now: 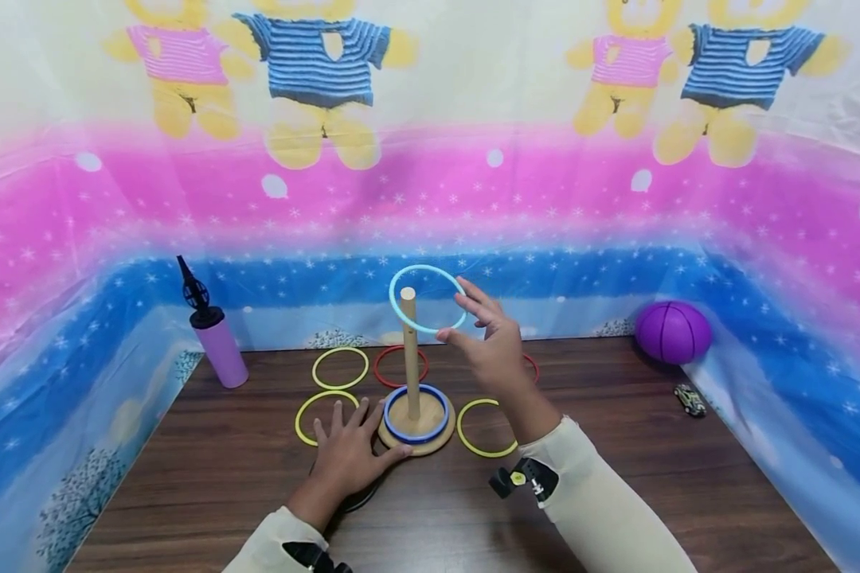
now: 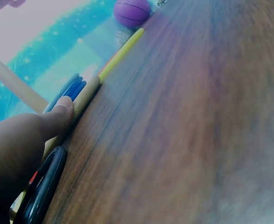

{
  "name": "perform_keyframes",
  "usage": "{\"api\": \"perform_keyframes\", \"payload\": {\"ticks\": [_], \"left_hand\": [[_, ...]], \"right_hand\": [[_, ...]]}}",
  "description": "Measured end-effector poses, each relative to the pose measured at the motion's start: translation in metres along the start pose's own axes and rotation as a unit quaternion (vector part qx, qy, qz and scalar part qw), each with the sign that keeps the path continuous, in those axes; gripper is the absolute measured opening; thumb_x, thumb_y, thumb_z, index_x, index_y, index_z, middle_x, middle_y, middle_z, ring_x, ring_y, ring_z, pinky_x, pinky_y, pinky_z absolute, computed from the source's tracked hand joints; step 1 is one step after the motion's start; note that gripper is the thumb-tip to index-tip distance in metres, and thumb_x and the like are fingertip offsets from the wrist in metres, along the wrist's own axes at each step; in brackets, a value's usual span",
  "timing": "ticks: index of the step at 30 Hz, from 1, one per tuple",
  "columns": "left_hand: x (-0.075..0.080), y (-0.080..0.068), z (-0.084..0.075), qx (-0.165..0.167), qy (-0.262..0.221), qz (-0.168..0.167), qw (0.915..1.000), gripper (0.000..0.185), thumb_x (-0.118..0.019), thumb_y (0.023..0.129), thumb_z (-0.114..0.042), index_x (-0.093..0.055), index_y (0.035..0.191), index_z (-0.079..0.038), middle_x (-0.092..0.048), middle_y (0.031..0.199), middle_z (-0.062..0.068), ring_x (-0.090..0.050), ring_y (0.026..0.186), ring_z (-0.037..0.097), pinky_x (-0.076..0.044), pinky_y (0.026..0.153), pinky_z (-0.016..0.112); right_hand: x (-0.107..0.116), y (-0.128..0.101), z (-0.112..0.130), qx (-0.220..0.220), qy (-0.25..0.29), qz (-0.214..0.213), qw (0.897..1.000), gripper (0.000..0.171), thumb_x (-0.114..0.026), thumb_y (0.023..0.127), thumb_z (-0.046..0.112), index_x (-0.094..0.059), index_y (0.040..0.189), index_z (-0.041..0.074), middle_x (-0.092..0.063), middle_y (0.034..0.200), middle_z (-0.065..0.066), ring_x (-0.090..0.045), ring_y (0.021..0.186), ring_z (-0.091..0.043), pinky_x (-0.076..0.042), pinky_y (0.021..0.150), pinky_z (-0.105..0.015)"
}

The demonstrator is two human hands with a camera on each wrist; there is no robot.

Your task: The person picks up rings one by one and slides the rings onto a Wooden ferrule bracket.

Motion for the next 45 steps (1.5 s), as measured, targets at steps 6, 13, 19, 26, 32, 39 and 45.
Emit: {"api": "perform_keyframes", "payload": {"ticks": [6, 13, 19, 26, 32, 39, 45], "left_hand": [[0.0, -0.001, -0.001, 0.003, 0.0, 0.007, 1.0, 0.102, -0.061, 0.092, -0.086, -0.039, 0.172, -0.028, -0.037, 0.177, 0.019, -0.021, 0.163, 0.063, -0.015, 0.118, 0.093], [0.0, 0.0, -0.001, 0.001, 0.003, 0.007, 1.0, 0.102, -0.06, 0.092, -0.087, -0.039, 0.172, -0.028, -0.037, 0.177, 0.019, -0.022, 0.163, 0.062, -0.016, 0.118, 0.093], [0.001, 0.001, -0.001, 0.003, 0.002, 0.006, 1.0, 0.102, -0.06, 0.092, -0.087, -0.039, 0.172, -0.028, -0.037, 0.177, 0.018, -0.021, 0.163, 0.062, -0.015, 0.119, 0.093], [0.0, 0.001, 0.0, 0.003, 0.003, 0.009, 1.0, 0.101, -0.06, 0.093, -0.087, -0.039, 0.172, -0.028, -0.037, 0.177, 0.019, -0.021, 0.163, 0.062, -0.015, 0.119, 0.093], [0.001, 0.001, 0.0, 0.002, 0.0, 0.011, 0.9999, 0.101, -0.059, 0.093, -0.087, -0.037, 0.173, -0.028, -0.036, 0.177, 0.019, -0.02, 0.163, 0.062, -0.014, 0.119, 0.093], [0.001, 0.002, 0.0, 0.004, 0.001, 0.013, 0.9999, 0.103, -0.06, 0.092, -0.087, -0.042, 0.171, -0.024, -0.038, 0.176, 0.02, -0.021, 0.163, 0.062, -0.015, 0.119, 0.092], [-0.002, 0.002, 0.001, 0.006, 0.001, 0.013, 0.9999, 0.102, -0.06, 0.093, -0.087, -0.043, 0.17, -0.023, -0.037, 0.177, 0.019, -0.021, 0.163, 0.062, -0.015, 0.119, 0.092]], "right_hand": [[-0.012, -0.012, -0.011, -0.011, -0.021, 0.035, 0.999, 0.069, -0.091, 0.088, 0.017, -0.066, 0.15, 0.003, -0.055, 0.168, -0.003, -0.046, 0.157, -0.029, -0.05, 0.105, -0.049], [-0.018, -0.03, -0.029, -0.027, -0.019, 0.059, 0.998, 0.069, -0.089, 0.089, 0.022, -0.064, 0.15, 0.001, -0.054, 0.168, -0.006, -0.046, 0.158, -0.033, -0.047, 0.121, -0.062], [-0.02, -0.042, -0.044, -0.063, -0.012, 0.074, 0.995, 0.064, -0.089, 0.09, 0.02, -0.068, 0.147, 0.002, -0.057, 0.166, -0.006, -0.052, 0.155, -0.033, -0.053, 0.112, -0.063], [-0.019, -0.054, -0.06, -0.095, -0.034, 0.114, 0.988, 0.063, -0.09, 0.09, 0.022, -0.069, 0.146, 0.002, -0.058, 0.165, -0.004, -0.059, 0.148, -0.03, -0.056, 0.11, -0.057], [-0.02, -0.063, -0.075, -0.124, -0.039, 0.141, 0.981, 0.059, -0.091, 0.091, 0.023, -0.072, 0.144, 0.005, -0.059, 0.164, -0.002, -0.062, 0.142, -0.03, -0.057, 0.109, -0.054], [-0.025, -0.073, -0.09, -0.113, -0.049, 0.156, 0.98, 0.056, -0.092, 0.091, 0.02, -0.073, 0.141, 0.002, -0.058, 0.165, -0.008, -0.053, 0.152, -0.033, -0.054, 0.114, -0.06], [-0.026, -0.076, -0.096, -0.117, -0.062, 0.165, 0.977, 0.053, -0.091, 0.092, 0.017, -0.074, 0.139, 0.0, -0.06, 0.162, -0.009, -0.06, 0.141, -0.031, -0.059, 0.105, -0.056]]}}
Point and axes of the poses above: each hand's wrist, its own y-axis towards the middle knuckle, its own x-axis out of the back of the hand, z = x × y, the point moved 2 cm from there along y, towards the middle knuckle
